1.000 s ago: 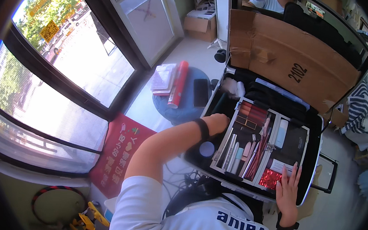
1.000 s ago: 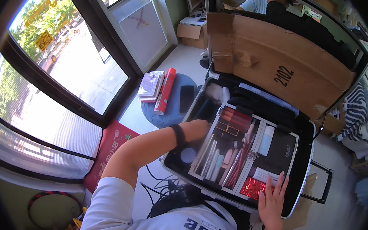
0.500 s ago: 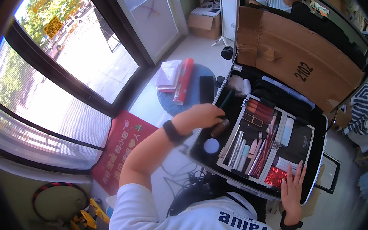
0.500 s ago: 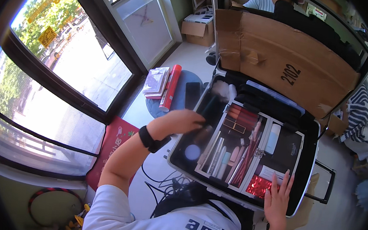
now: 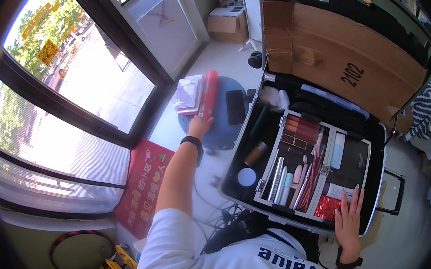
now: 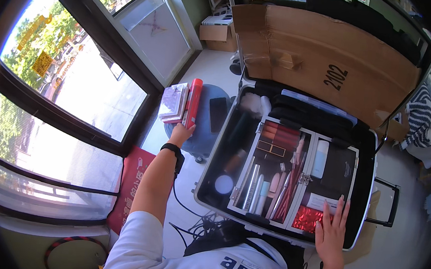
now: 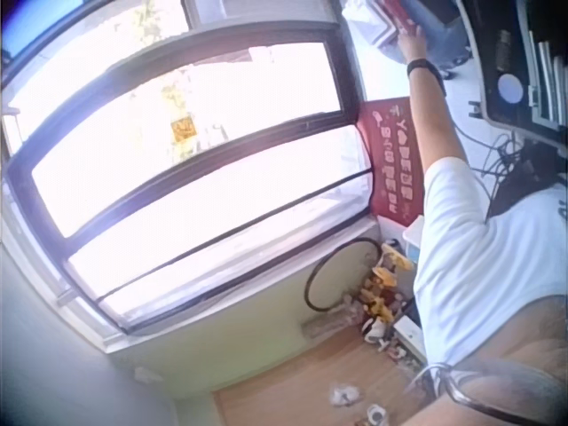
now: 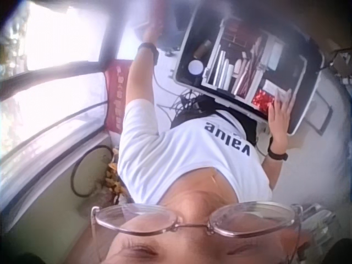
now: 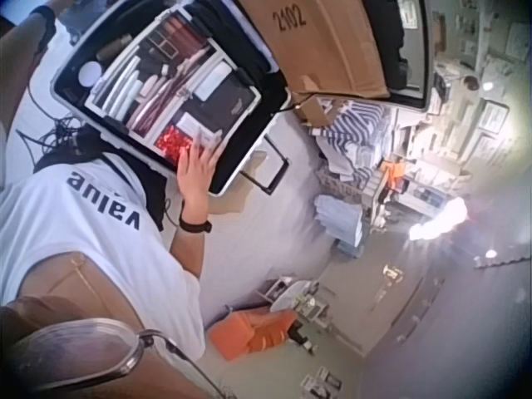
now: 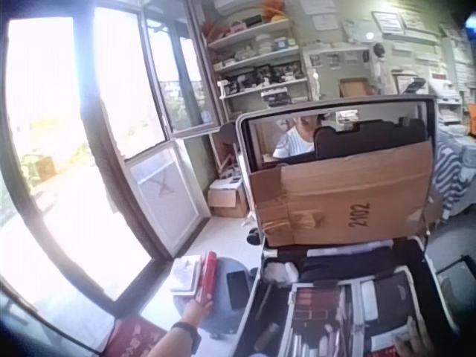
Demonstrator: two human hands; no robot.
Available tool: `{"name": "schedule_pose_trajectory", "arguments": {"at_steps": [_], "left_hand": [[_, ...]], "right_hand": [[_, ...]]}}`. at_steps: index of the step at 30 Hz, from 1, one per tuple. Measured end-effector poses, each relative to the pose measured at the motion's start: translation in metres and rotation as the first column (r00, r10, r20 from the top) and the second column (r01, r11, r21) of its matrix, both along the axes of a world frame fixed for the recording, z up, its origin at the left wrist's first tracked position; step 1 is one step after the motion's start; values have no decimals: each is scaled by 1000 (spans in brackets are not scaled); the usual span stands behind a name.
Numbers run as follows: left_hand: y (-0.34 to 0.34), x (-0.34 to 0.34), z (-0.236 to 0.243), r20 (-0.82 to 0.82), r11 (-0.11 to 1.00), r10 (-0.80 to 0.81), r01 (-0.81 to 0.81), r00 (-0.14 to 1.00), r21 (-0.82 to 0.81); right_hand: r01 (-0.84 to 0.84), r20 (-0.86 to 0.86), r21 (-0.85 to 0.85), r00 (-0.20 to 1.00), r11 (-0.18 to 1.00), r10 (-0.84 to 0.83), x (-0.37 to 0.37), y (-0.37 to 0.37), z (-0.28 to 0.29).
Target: The person organizes makeup items in a large travel case by hand, moving individual palette cases, containers, and packages of false eyelashes from a small table into specific compartments of the case.
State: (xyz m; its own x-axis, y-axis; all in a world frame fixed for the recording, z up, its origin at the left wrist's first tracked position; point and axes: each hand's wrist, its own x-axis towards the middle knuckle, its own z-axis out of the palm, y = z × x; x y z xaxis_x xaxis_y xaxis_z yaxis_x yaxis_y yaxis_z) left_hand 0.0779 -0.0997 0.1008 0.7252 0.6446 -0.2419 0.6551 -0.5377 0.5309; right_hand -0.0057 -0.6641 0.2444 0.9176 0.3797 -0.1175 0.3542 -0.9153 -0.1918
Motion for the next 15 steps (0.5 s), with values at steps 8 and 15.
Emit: {"name": "schedule_pose_trajectory", "arguments": {"at_steps": [8, 15], "left_hand": [[6, 9, -16, 9, 998, 57, -57, 998, -13], [-19, -14, 29, 44, 991, 89, -84, 995, -106]], "right_hand": [[-21, 14, -27, 1000, 999, 21, 1, -2, -2], [-37, 12, -7, 999, 999, 37, 2, 0, 0]]}}
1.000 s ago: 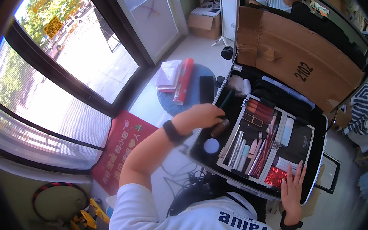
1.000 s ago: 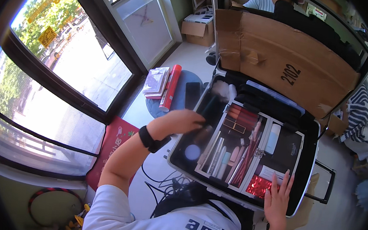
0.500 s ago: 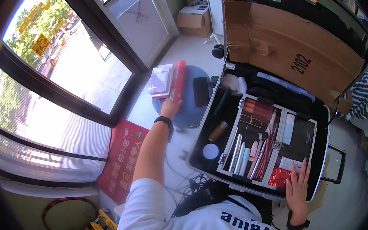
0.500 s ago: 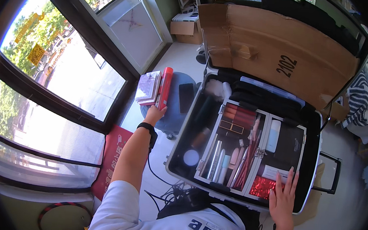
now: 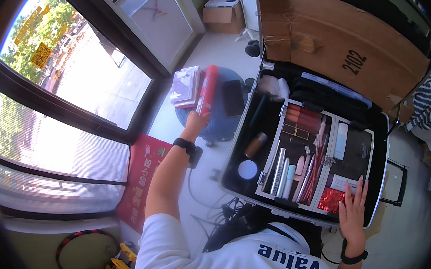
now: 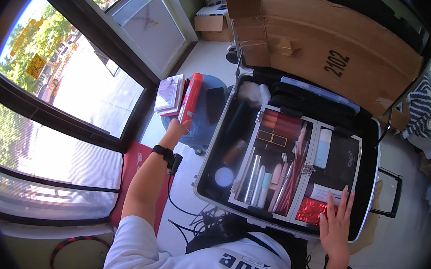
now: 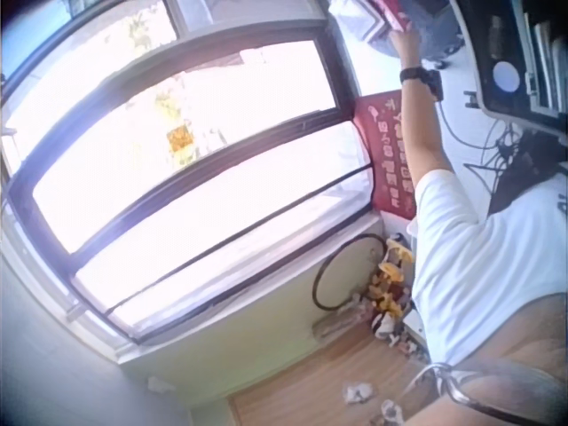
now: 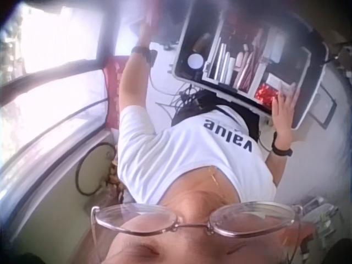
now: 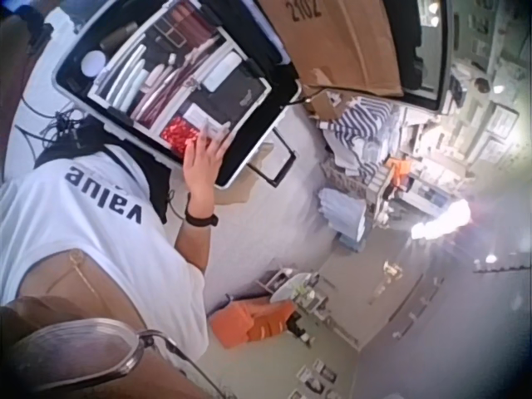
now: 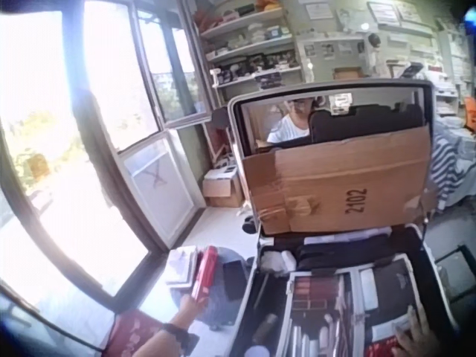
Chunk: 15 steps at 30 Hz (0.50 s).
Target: The person organizes makeup items in a large travel case by hand, moving individual palette cases, containers, and packages of false eyelashes from a small table into specific compartments of the case.
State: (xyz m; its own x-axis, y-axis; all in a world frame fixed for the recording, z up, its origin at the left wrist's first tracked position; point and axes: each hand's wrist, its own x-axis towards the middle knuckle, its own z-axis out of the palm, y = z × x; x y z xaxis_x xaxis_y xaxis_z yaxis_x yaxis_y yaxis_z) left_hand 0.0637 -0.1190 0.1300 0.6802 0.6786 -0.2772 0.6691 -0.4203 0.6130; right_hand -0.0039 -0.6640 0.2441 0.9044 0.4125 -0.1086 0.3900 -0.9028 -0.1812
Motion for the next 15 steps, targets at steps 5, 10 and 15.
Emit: {"name": "schedule_pose_trajectory", "arguments": {"at_steps": [5, 10, 15], "left_hand": [[-44, -54, 71, 322, 996, -35, 61, 946, -70], [-85, -98, 149, 371, 954, -117, 208, 921, -216], [-131, -115, 164, 221, 855, -245, 318, 944, -411]], "right_hand": [[1, -10, 0, 1000, 1000, -1, -1, -3, -1], [16, -13, -6, 1000, 1000, -16, -3, -3, -2], [-5, 24, 14, 1000, 1000, 4, -2, -7, -6]]}}
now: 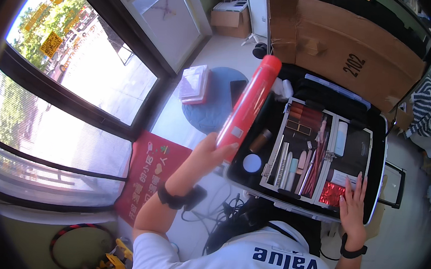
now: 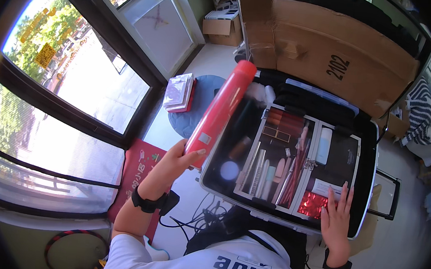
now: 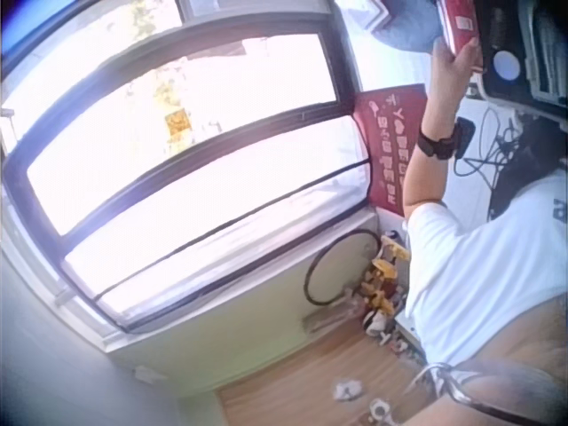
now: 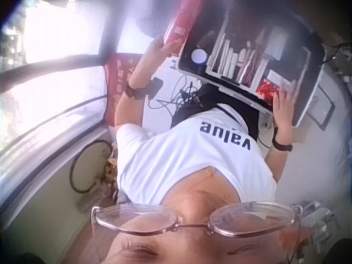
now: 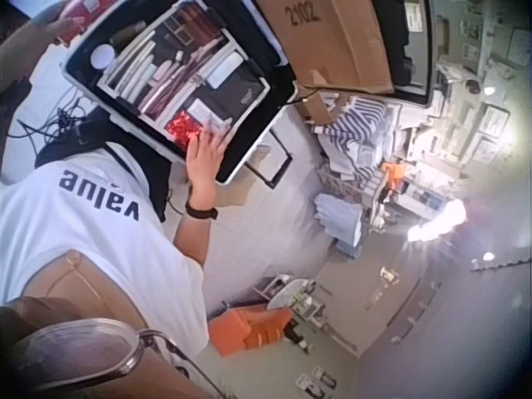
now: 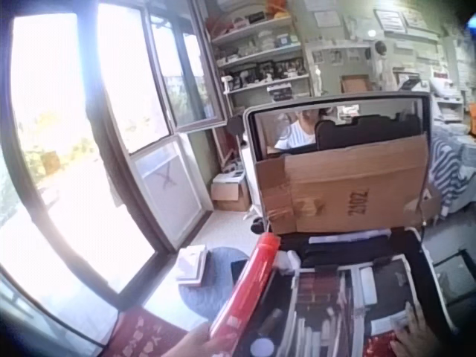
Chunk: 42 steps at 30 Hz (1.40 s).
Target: The person organizes makeup items in a large travel case by hand, moving individual palette cases, containers, and packages of false eyelashes from a small table into specific compartments of the case.
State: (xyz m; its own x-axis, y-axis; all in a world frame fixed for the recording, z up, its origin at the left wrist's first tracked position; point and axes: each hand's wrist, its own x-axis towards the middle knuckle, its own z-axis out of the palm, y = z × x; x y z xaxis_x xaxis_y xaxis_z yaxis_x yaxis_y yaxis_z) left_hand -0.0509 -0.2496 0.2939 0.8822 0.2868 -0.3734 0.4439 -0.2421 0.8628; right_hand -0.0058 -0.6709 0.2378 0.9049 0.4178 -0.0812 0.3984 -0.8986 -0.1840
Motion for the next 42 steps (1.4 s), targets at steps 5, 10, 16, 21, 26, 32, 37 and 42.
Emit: {"name": "schedule_pose_trajectory", "arguments": {"at_steps": [5, 10, 16, 21, 26, 32, 37, 42], "left_hand": [[-19, 9, -16, -131, 993, -106, 111, 986, 34], [-22, 35, -35, -116, 985, -161, 167, 980, 50], [-32, 67, -83, -148, 977, -166, 184, 975, 112], [-40, 79, -111, -160, 918, -163, 209, 974, 337], [-15, 105, -193, -255, 815, -343, 421, 904, 398], [-35, 80, -126, -471, -288, -678, 385, 564, 877], [-48, 77, -78, -425, 218, -490, 579, 761, 786], [-26, 78, -83, -303, 366, -585, 579, 752, 729]], "right_hand": [[-52, 70, -13, 996, 999, 53, 1, -1, -4], [-29, 52, 2, 998, 1000, 29, -1, 0, -3], [-28, 71, 12, 997, 1000, 28, -2, -2, -7], [-39, 60, 20, 998, 999, 37, -1, -1, -6], [-28, 37, 22, 999, 999, 27, -2, 1, -4], [-30, 64, 11, 997, 999, 29, -1, -2, -4], [-44, 62, 23, 997, 999, 43, 1, 1, -2], [-15, 10, -3, 1000, 1000, 15, 2, 5, 2]]}}
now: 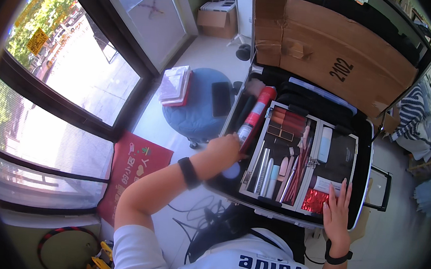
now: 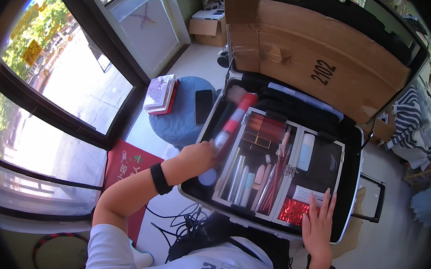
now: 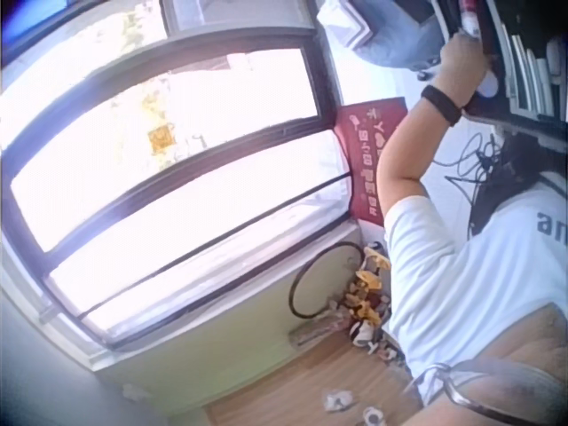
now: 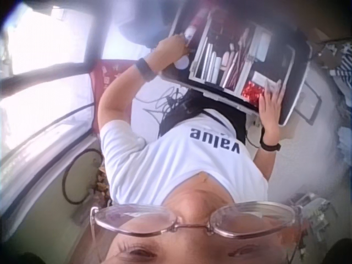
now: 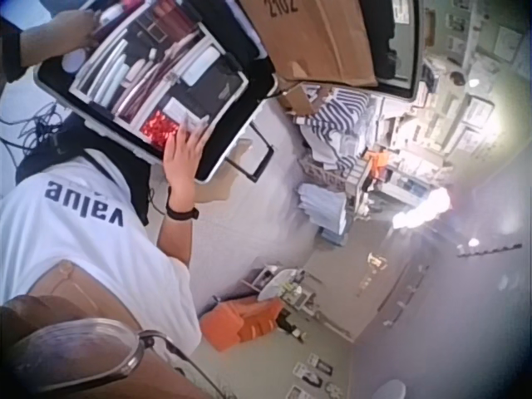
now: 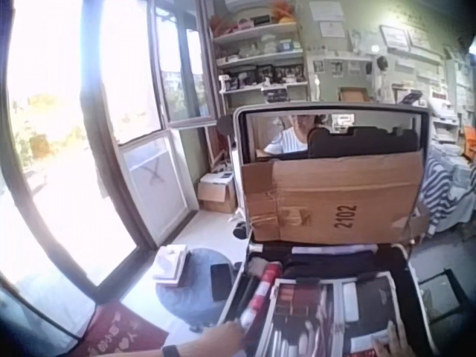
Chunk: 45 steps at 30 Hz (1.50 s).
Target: The person organizes makeup items in a large travel case by hand, moving individual palette cases, containers, and packages of false eyelashes from a small table into specific compartments of the case.
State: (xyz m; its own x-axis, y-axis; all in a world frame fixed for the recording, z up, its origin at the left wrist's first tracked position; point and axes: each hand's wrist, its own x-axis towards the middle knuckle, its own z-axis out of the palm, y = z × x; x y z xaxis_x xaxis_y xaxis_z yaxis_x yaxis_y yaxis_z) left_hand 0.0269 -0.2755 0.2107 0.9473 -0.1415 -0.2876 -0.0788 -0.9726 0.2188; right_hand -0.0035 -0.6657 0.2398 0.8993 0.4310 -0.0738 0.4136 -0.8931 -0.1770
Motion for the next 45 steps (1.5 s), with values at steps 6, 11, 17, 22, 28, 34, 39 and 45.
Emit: {"name": "schedule_pose_trajectory", "arguments": {"at_steps": [6, 11, 17, 22, 28, 34, 39, 45], "left_hand": [[27, 11, 52, 13, 934, 141, -129, 990, -334], [79, 32, 19, 200, 813, 376, -219, 905, -539], [156, 55, -38, 486, 681, 729, -585, 483, -440], [212, 83, -51, 458, 398, 843, -901, 283, -176], [266, 89, -90, 174, 174, 975, -961, 137, -216], [308, 83, -117, 42, 152, 988, -858, 151, -491], [348, 81, -135, 17, 265, 955, -826, 296, -497], [278, 89, -53, -219, 244, 909, -880, 353, -407]], "right_hand": [[16, -66, 4, 998, 1000, -16, 1, 1, 6], [62, -147, -37, 987, 997, -67, 2, 4, 9], [61, -159, -50, 985, 997, -69, 3, 5, 9], [109, -181, -121, 975, 987, -130, 3, 12, 15], [81, -131, -90, 987, 993, -93, 3, 7, 12], [48, -152, -99, 986, 994, -63, 5, 3, 7], [58, -146, -123, 986, 991, -76, 2, 5, 7], [87, -124, -116, 987, 989, -101, 1, 2, 5]]}}
